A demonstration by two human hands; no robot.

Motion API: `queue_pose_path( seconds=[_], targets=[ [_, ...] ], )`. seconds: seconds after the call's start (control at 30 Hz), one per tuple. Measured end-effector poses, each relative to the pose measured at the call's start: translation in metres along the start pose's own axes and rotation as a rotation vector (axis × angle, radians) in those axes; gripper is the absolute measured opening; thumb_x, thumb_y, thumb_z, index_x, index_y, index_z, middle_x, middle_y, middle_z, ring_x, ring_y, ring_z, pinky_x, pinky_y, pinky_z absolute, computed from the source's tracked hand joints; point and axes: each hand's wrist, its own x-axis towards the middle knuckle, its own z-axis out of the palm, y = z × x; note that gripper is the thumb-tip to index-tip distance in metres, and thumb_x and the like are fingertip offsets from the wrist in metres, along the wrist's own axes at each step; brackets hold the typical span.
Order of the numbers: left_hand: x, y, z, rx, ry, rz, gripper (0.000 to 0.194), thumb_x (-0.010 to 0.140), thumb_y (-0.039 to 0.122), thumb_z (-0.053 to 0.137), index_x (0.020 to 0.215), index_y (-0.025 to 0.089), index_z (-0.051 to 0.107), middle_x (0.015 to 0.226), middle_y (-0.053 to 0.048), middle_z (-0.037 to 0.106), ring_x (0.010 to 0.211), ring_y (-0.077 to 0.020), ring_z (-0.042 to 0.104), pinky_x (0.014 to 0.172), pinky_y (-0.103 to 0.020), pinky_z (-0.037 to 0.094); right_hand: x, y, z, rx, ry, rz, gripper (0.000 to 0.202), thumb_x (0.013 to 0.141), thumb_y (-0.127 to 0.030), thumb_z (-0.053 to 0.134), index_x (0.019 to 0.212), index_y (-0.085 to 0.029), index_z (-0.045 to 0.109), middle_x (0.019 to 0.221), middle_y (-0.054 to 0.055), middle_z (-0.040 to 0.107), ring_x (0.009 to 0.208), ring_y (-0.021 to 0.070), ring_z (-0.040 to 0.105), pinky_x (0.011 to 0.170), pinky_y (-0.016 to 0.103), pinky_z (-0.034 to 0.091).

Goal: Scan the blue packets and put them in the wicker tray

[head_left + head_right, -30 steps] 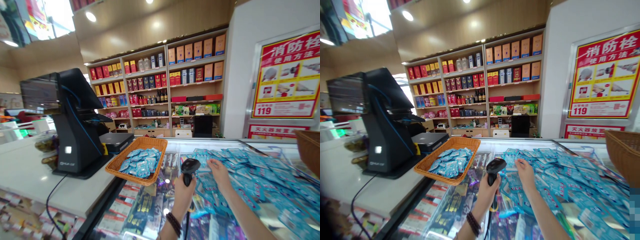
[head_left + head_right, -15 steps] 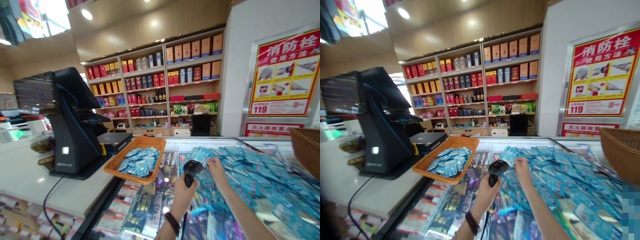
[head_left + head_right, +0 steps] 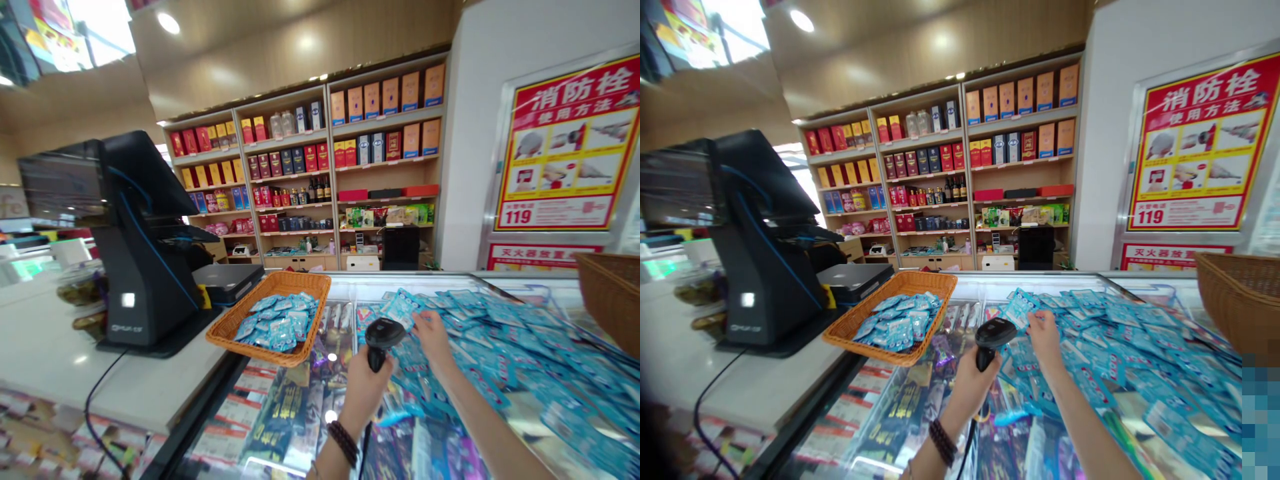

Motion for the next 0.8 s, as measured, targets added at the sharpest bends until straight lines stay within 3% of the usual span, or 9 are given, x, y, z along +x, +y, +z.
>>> queue_pose_path(
  seconds=[0.2,0.33,0.43,0.57,0.7,0.8],
  targets=[
    [0.004,-0.002,-0.002,-0.091,0.034,-0.002,0.029,0.082,0.049,0.072,0.084,0.022,0.062,0.055,0.005,0.050,0.047,-0.0143,0.049,0.048,-0.026,0.043,-0.011,-0.017,0.005,0.197,-0.001,0.181,0.046,0.061,-0.063,0.075,0.083,-0.031,0.048,0.064,-0.002,0.067,0.073,0.0296,0.075,0.076,0.049,0.066],
    [0.013,-0.004,-0.024,-0.193,0.138,-0.026,0.038,0.080,0.056,0.075,0.085,0.021,0.060,0.052,0.006,0.049,0.043,-0.0126,0.045,0.046,-0.026,0.044,-0.028,-0.027,0.026,0.371,-0.109,0.315,0.040,0.056,-0.046,0.083,0.074,-0.030,0.051,0.060,-0.006,0.063,0.059,0.0210,0.069,0.069,0.042,0.069],
    [0.017,-0.006,-0.059,-0.239,0.265,-0.022,0.045,0.077,0.062,0.079,0.086,0.021,0.061,0.052,0.007,0.049,0.042,-0.0116,0.046,0.045,-0.025,0.043,-0.040,-0.036,0.059,0.446,-0.203,0.386,0.035,0.057,-0.035,0.086,0.074,-0.027,0.056,0.059,-0.008,0.061,0.053,0.0162,0.065,0.065,0.037,0.069],
    [0.012,-0.006,-0.121,-0.255,0.418,0.005,0.055,0.070,0.070,0.082,0.079,0.020,0.061,0.050,0.007,0.048,0.041,-0.0103,0.044,0.044,-0.024,0.039,-0.053,-0.054,0.118,0.445,-0.389,0.497,0.031,0.059,-0.028,0.087,0.076,-0.026,0.061,0.059,-0.004,0.067,0.057,0.0203,0.072,0.060,0.035,0.068],
    [0.000,-0.012,-0.180,-0.210,0.594,0.011,0.060,0.064,0.075,0.082,0.073,0.021,0.059,0.046,0.007,0.047,0.040,-0.0110,0.044,0.043,-0.025,0.039,-0.069,-0.070,0.185,0.436,-0.601,0.416,0.030,0.059,-0.027,0.089,0.074,-0.026,0.064,0.063,0.000,0.073,0.068,0.0268,0.079,0.068,0.040,0.070],
    [-0.008,-0.023,-0.215,-0.163,0.705,0.013,0.061,0.062,0.077,0.082,0.069,0.022,0.055,0.046,0.006,0.048,0.039,-0.0112,0.044,0.043,-0.025,0.039,-0.082,-0.073,0.227,0.436,-0.649,0.307,0.033,0.055,-0.025,0.087,0.083,-0.026,0.068,0.083,0.007,0.081,0.089,0.0345,0.082,0.081,0.048,0.068]
  ],
)
